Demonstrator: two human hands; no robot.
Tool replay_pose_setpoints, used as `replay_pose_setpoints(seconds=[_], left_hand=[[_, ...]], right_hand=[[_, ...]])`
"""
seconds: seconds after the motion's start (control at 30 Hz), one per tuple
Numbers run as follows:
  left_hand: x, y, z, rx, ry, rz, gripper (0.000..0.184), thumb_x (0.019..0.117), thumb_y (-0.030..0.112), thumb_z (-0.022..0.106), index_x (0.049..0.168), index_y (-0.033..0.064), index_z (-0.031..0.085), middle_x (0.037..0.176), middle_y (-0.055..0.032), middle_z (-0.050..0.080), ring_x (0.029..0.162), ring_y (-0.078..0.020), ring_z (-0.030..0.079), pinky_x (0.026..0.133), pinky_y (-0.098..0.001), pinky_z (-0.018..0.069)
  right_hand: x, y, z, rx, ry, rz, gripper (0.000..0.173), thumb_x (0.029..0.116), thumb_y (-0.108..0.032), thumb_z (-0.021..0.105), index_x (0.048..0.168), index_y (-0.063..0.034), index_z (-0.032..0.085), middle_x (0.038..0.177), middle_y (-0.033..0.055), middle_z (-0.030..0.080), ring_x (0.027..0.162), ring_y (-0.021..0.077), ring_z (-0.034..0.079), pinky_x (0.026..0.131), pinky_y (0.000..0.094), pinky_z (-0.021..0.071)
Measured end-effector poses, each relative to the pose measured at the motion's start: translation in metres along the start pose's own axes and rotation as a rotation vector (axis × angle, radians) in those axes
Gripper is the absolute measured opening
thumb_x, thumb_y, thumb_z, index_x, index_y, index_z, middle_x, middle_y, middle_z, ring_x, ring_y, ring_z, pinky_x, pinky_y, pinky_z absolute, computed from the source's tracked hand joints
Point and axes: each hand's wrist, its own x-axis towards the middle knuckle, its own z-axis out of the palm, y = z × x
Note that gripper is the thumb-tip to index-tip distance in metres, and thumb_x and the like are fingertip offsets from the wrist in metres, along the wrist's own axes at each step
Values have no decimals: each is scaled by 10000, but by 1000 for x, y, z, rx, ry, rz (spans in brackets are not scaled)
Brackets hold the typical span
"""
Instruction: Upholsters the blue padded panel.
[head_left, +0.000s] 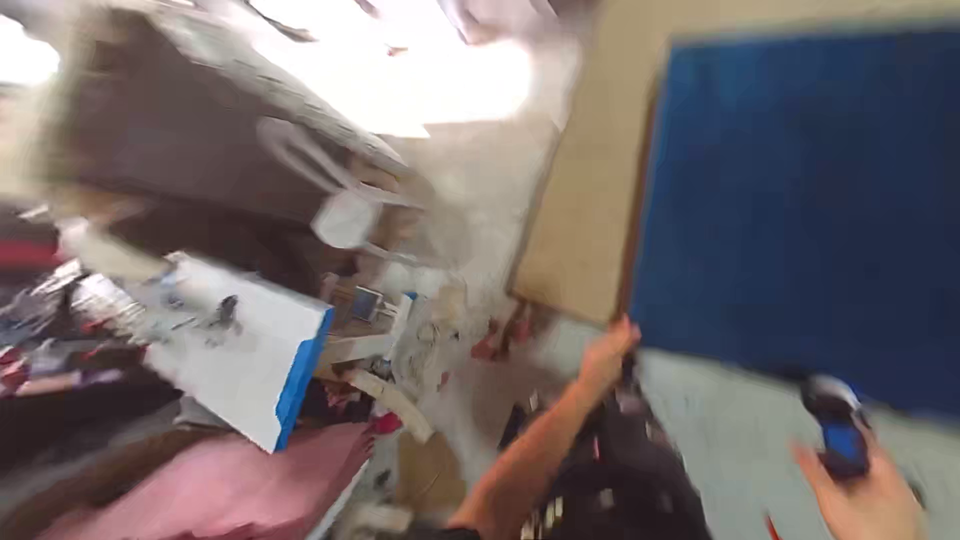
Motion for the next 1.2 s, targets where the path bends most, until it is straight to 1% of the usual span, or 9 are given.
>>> replay_pose_setpoints(seconds=[0.03, 0.1, 0.17, 0.27, 0.33, 0.43, 0.7, 1.03, 1.2], left_hand=[[-8, 1, 4, -15, -8, -2, 309, 1038, 53, 525, 1294, 14, 694, 1324, -132, 696, 1252, -202, 660, 1100, -390, 528], [-17, -16, 16, -80, -1, 25, 301, 990, 3, 575, 1252, 16, 722, 1322, -155, 692, 1213, -246, 687, 1018, -420, 587], [-11, -35, 23, -210, 7, 96, 334, 967, -35, 604, 1280, 25, 705, 1413, -178, 626, 1274, -283, 647, 1023, -440, 587], [-6, -52, 25, -351, -11, 232, 335, 972, 2, 651, 1305, 15, 687, 1466, -216, 570, 1355, -331, 574, 1106, -482, 529], [-4, -57, 24, -333, -9, 299, 348, 971, 17, 664, 1318, 11, 681, 1455, -217, 579, 1352, -341, 574, 1109, -489, 525], [-2, -59, 22, -284, -23, 362, 367, 976, 8, 656, 1342, -17, 652, 1451, -221, 579, 1313, -313, 608, 1070, -446, 553], [3, -62, 22, -135, 7, 415, 380, 987, 27, 647, 1366, 0, 641, 1450, -202, 586, 1253, -244, 658, 965, -366, 602], [9, -68, 16, -119, -17, 496, 377, 973, -44, 621, 1349, -30, 645, 1429, -214, 600, 1288, -288, 634, 1031, -381, 579], [9, -65, 11, -96, -33, 515, 394, 951, -51, 646, 1344, -19, 654, 1419, -222, 605, 1254, -298, 657, 993, -375, 595]], right_hand=[[-31, -4, 14, 36, 55, 28, 712, 877, -364, 783, 1414, 25, 524, 1150, 208, 688, 957, 228, 692, 839, 458, 590], [-73, -5, 57, 170, 133, 58, 523, 926, -331, 775, 1268, 32, 621, 1097, 111, 740, 983, 127, 729, 889, 368, 624], [-87, -10, 113, 350, 196, 22, 440, 930, -244, 776, 1224, 47, 624, 1102, 79, 747, 1023, 116, 728, 937, 351, 621], [-91, -19, 196, 521, 360, -55, 346, 897, -181, 808, 1112, 43, 655, 1010, 83, 758, 949, 155, 747, 887, 377, 643], [-94, -17, 245, 614, 475, -86, 368, 863, -163, 840, 1099, 65, 673, 987, 113, 760, 917, 192, 753, 856, 396, 653], [-92, -20, 290, 666, 572, -88, 363, 854, -170, 838, 1086, 63, 682, 953, 107, 753, 881, 181, 747, 827, 384, 652], [-78, -14, 327, 605, 669, -144, 316, 851, -149, 826, 1047, 60, 693, 904, 113, 750, 813, 177, 744, 764, 373, 657], [-74, -26, 335, 539, 719, -150, 290, 890, -120, 787, 1051, 95, 679, 904, 123, 744, 826, 167, 738, 773, 349, 646], [-77, -36, 336, 525, 745, -106, 288, 881, -100, 793, 1050, 108, 688, 928, 131, 753, 848, 164, 746, 786, 339, 652]])
